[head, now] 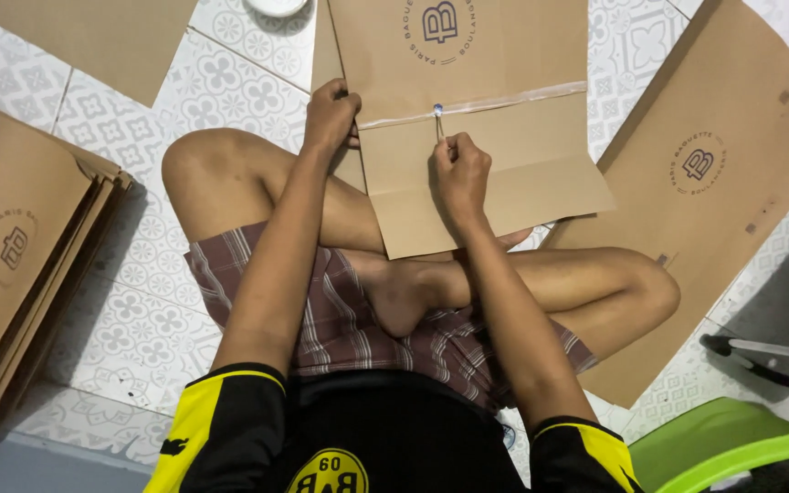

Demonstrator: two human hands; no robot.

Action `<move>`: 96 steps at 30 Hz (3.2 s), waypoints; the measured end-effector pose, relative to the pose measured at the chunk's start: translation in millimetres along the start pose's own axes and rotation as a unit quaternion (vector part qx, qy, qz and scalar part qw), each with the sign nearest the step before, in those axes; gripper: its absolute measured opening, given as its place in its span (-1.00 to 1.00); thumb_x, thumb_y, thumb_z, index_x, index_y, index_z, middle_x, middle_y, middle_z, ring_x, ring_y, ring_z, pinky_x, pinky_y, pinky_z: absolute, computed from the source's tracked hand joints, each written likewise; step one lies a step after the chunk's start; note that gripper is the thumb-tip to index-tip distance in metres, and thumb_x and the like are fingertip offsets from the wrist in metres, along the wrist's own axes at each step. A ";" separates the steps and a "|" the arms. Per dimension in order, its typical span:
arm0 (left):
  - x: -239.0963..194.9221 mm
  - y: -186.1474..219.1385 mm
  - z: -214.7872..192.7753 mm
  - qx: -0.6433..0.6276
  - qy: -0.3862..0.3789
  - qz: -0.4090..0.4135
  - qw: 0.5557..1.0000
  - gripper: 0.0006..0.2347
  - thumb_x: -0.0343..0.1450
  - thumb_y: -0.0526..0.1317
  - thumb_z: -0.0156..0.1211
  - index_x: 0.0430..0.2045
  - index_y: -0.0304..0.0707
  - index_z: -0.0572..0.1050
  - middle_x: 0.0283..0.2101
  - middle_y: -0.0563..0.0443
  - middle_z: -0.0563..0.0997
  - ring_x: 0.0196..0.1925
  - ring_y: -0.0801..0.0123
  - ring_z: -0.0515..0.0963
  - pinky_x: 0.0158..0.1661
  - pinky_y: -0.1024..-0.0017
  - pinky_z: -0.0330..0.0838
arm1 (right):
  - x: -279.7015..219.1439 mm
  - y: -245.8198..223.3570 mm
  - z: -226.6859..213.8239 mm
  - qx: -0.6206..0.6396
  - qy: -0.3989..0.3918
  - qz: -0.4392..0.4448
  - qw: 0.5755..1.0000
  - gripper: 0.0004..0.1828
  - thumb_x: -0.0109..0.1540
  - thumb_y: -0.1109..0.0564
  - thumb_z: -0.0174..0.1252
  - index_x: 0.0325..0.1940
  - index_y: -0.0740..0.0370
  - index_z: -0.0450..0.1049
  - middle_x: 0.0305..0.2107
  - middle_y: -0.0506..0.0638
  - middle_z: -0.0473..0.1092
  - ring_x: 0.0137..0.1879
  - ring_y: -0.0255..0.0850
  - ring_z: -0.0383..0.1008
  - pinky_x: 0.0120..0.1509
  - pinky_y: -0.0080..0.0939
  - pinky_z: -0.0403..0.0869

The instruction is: The person sits on the floor and folds a flat brown paper sheet into a bag shape. They use a small brush to apply white adhesive from a container along the fold line, then press the edges together to seal the bag. The finished bag is placed aside, and the person picks up another sheet to repeat the process.

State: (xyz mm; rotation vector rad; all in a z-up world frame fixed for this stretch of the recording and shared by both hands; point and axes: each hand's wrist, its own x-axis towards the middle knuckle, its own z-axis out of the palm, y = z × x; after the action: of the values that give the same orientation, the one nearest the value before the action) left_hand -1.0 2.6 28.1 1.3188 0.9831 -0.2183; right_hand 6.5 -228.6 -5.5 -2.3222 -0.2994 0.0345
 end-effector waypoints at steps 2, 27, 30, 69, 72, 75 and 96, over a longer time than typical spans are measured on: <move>-4.2 3.1 -1.2 0.005 -0.003 -0.004 1.000 -0.94 0.27 -0.36 -0.07 -0.56 -0.13 0.32 -0.59 0.03 0.34 -0.65 0.40 0.38 -0.68 0.45 0.48 | -2.5 -5.8 3.5 0.002 -0.002 0.003 1.000 -0.81 0.30 0.18 0.13 -0.41 0.25 0.45 -0.64 -0.02 0.39 -0.51 -0.15 0.32 -0.30 -0.07 0.34; -16.6 10.8 -7.2 0.002 -0.029 -0.013 0.999 -0.88 0.30 -0.35 -0.08 -0.44 -0.14 0.44 -0.46 0.08 0.42 -0.58 0.41 0.51 -0.62 0.45 0.64 | -28.5 -85.9 26.6 0.095 -0.061 0.039 0.993 -0.82 0.26 0.17 0.18 -0.45 0.19 0.50 -0.63 -0.11 0.42 -0.47 -0.36 0.31 -0.30 -0.23 0.34; -12.8 9.1 -6.9 0.020 -0.027 -0.017 0.999 -0.80 0.29 -0.33 -0.06 -0.33 -0.14 0.51 -0.42 0.07 0.50 -0.57 0.45 0.51 -0.63 0.47 0.63 | -29.1 -86.0 24.0 0.124 -0.041 0.060 0.990 -0.79 0.27 0.17 0.19 -0.48 0.18 0.47 -0.65 -0.15 0.36 -0.47 -0.39 0.27 -0.30 -0.28 0.32; -11.4 6.2 -2.9 -0.001 -0.014 -0.028 1.000 -0.87 0.30 -0.39 -0.07 -0.45 -0.15 0.45 -0.47 0.02 0.44 -0.62 0.37 0.50 -0.61 0.38 0.69 | -9.3 -50.4 5.8 0.025 -0.051 0.048 0.997 -0.80 0.26 0.18 0.08 -0.44 0.25 0.50 -0.66 -0.02 0.43 -0.56 -0.23 0.29 -0.39 -0.07 0.30; -3.5 -0.8 -2.4 -0.012 -0.012 -0.019 1.000 -0.91 0.27 -0.39 -0.05 -0.56 -0.14 0.37 -0.50 0.04 0.35 -0.62 0.40 0.40 -0.63 0.34 0.67 | -2.5 -22.5 3.7 -0.001 0.007 0.002 1.000 -0.81 0.22 0.14 0.11 -0.49 0.20 0.42 -0.67 0.02 0.42 -0.56 -0.08 0.34 -0.30 0.02 0.35; -17.5 8.7 -1.9 -0.045 -0.015 -0.023 0.999 -0.87 0.28 -0.45 -0.12 -0.61 -0.13 0.30 -0.55 0.08 0.26 -0.65 0.45 0.28 -0.68 0.45 0.49 | 7.3 -25.2 -16.5 -0.014 0.000 0.063 0.998 -0.81 0.22 0.14 0.07 -0.45 0.23 0.49 -0.65 0.03 0.46 -0.51 -0.10 0.36 -0.30 0.02 0.35; 36.5 -40.6 3.0 0.043 0.014 0.049 0.998 -0.68 0.28 -0.32 0.15 -0.08 -0.33 0.59 -0.45 -0.24 0.61 -0.58 0.24 0.69 -0.58 0.33 0.77 | 80.1 155.0 -99.4 -0.071 0.133 0.083 0.985 -0.94 0.18 0.27 0.23 -0.39 0.28 0.57 -0.68 0.09 0.41 -0.50 -0.14 0.48 -0.37 -0.12 0.41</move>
State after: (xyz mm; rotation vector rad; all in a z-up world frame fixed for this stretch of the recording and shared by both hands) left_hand -3.8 2.0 -26.4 1.4496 0.9390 -0.1686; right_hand 127.7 -384.6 -41.7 -2.4526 0.0282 -0.2192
